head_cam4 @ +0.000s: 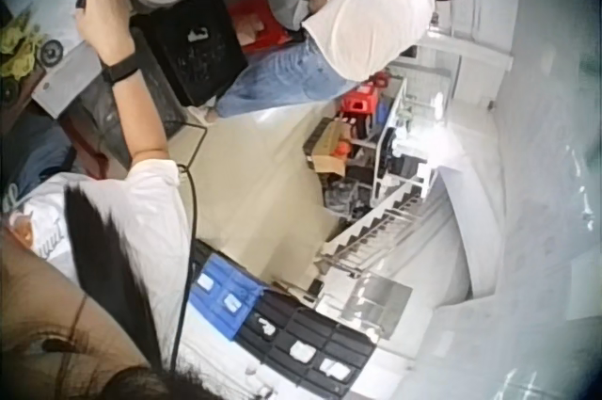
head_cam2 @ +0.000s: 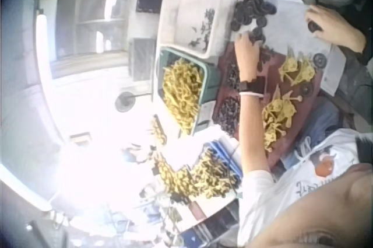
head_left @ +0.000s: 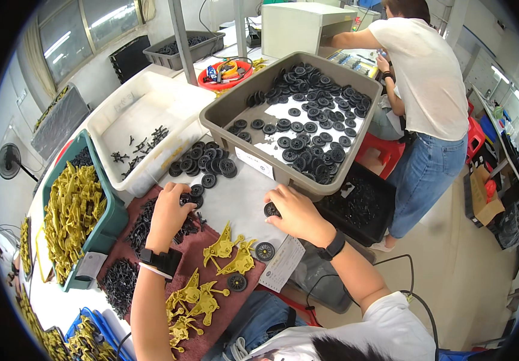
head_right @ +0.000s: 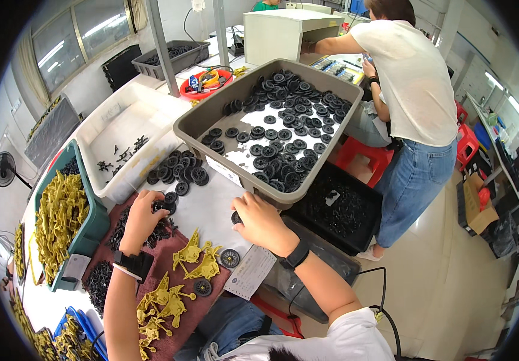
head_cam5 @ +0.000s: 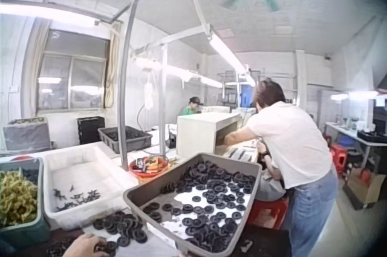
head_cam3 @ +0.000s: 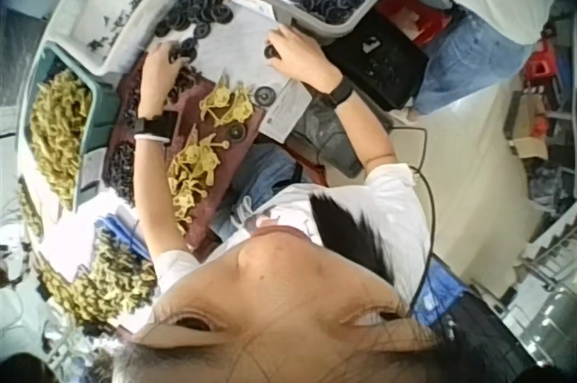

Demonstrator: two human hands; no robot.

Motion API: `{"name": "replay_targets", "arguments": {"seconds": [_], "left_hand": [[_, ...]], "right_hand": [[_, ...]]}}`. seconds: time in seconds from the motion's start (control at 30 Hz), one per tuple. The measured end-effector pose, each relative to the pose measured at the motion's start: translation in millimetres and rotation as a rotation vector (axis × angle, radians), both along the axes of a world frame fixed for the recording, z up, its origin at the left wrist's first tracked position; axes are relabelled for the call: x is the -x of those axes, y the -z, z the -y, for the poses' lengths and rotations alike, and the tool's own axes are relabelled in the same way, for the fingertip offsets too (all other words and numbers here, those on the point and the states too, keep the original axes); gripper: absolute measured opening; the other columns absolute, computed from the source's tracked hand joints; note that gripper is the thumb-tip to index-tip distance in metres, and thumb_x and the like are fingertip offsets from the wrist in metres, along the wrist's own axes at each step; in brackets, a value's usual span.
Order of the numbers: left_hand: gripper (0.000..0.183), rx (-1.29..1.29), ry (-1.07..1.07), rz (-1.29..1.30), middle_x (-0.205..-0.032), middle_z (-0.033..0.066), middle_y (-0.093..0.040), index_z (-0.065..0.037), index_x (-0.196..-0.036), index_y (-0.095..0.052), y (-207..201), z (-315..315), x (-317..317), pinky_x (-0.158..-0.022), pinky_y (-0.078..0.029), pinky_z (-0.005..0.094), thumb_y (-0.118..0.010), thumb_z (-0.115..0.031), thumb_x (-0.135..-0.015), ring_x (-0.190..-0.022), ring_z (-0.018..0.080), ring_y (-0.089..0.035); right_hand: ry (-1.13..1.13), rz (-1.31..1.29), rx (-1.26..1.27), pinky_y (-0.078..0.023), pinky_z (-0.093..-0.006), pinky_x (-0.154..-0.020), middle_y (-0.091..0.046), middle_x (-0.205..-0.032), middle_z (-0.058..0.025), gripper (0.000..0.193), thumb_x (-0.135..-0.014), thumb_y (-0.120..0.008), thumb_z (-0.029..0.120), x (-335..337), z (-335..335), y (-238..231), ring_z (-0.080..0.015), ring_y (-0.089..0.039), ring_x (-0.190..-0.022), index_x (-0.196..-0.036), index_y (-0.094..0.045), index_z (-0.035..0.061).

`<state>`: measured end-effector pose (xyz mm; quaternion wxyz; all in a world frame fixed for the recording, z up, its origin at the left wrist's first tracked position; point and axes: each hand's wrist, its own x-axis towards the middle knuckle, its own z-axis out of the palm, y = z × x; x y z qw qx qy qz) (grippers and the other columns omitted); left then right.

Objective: The person gathers yellow motorcycle frames from a bin, places them on a work surface, and attaches black wheels and handlebars to them by hand. The assembled motorcycles are then placed onto a blue tray.

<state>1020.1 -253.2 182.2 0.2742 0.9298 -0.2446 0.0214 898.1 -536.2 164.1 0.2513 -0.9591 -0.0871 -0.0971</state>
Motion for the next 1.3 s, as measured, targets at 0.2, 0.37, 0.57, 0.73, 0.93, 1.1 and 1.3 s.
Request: {"name": "replay_targets", "arguments": {"seconds": [0.2,0.37,0.57,0.73,0.93,1.1,1.3], "left_hand": [[0.035,0.198,0.044,0.149,-0.106,0.0112,-0.059,-0.006,-0.105,-0.064,-15,6,13,-0.087,-0.048,0.0373,-0.076,-0.006,-0.073,-0.097,0.0303,-0.059],[0.030,0.317,0.094,-0.062,-0.108,0.0045,-0.053,-0.003,-0.102,-0.063,-70,0,72,-0.084,-0.047,0.0279,-0.072,0.001,-0.074,-0.098,0.0159,-0.055],[0.035,0.378,0.038,-0.122,-0.108,0.0127,-0.059,-0.003,-0.097,-0.066,-85,-42,169,-0.086,-0.048,0.0342,-0.077,0.001,-0.064,-0.103,0.0276,-0.059],[0.029,0.325,-0.118,-0.197,-0.125,0.0115,-0.051,0.001,-0.116,-0.060,-77,-96,239,-0.096,-0.045,0.0308,-0.067,-0.002,-0.088,-0.115,0.0228,-0.054],[0.033,0.591,-0.386,-0.341,-0.120,0.0115,-0.054,0.002,-0.113,-0.060,-46,-112,284,-0.092,-0.047,0.0305,-0.073,0.001,-0.082,-0.109,0.0212,-0.056],[0.029,0.485,-0.401,-0.350,-0.110,0.0077,-0.059,0.000,-0.111,-0.062,-39,-103,298,-0.083,-0.047,0.0292,-0.072,-0.001,-0.084,-0.098,0.0192,-0.057],[0.035,0.431,-0.407,-0.260,-0.104,0.0113,-0.059,0.000,-0.098,-0.061,-22,-95,298,-0.078,-0.045,0.0302,-0.071,0.004,-0.065,-0.096,0.0230,-0.057]], "right_hand": [[0.007,0.011,-0.025,-0.049,-0.0422,-0.088,-0.054,-0.109,-0.0116,0.039,-0.077,-0.074,0.019,0,-4,4,-0.0322,-0.056,-0.107,-0.109,-0.056,0.0084],[0.008,0.043,-0.009,-0.050,-0.0434,-0.087,-0.054,-0.106,-0.0118,0.038,-0.075,-0.077,0.019,1,-3,7,-0.0326,-0.055,-0.106,-0.106,-0.059,0.0076],[0.043,0.005,-0.062,-0.050,-0.0425,-0.088,-0.056,-0.107,-0.0116,0.036,-0.073,-0.079,0.020,0,0,6,-0.0320,-0.056,-0.106,-0.103,-0.063,0.0061],[-0.014,0.048,-0.131,-0.048,-0.0417,-0.089,-0.058,-0.105,-0.0120,0.036,-0.071,-0.080,0.015,-2,-3,6,-0.0325,-0.057,-0.105,-0.101,-0.064,0.0027],[0.016,0.023,-0.108,-0.048,-0.0413,-0.089,-0.059,-0.104,-0.0124,0.034,-0.070,-0.080,0.013,-1,-7,3,-0.0331,-0.057,-0.105,-0.098,-0.063,0.0006],[0.046,0.080,-0.065,-0.048,-0.0408,-0.088,-0.060,-0.102,-0.0123,0.033,-0.071,-0.080,0.012,1,-7,5,-0.0333,-0.057,-0.103,-0.099,-0.064,0.0026],[0.069,0.179,-0.168,-0.049,-0.0400,-0.084,-0.060,-0.098,-0.0123,0.031,-0.070,-0.079,0.010,14,-25,-9,-0.0332,-0.059,-0.095,-0.096,-0.064,0.0028]]}}
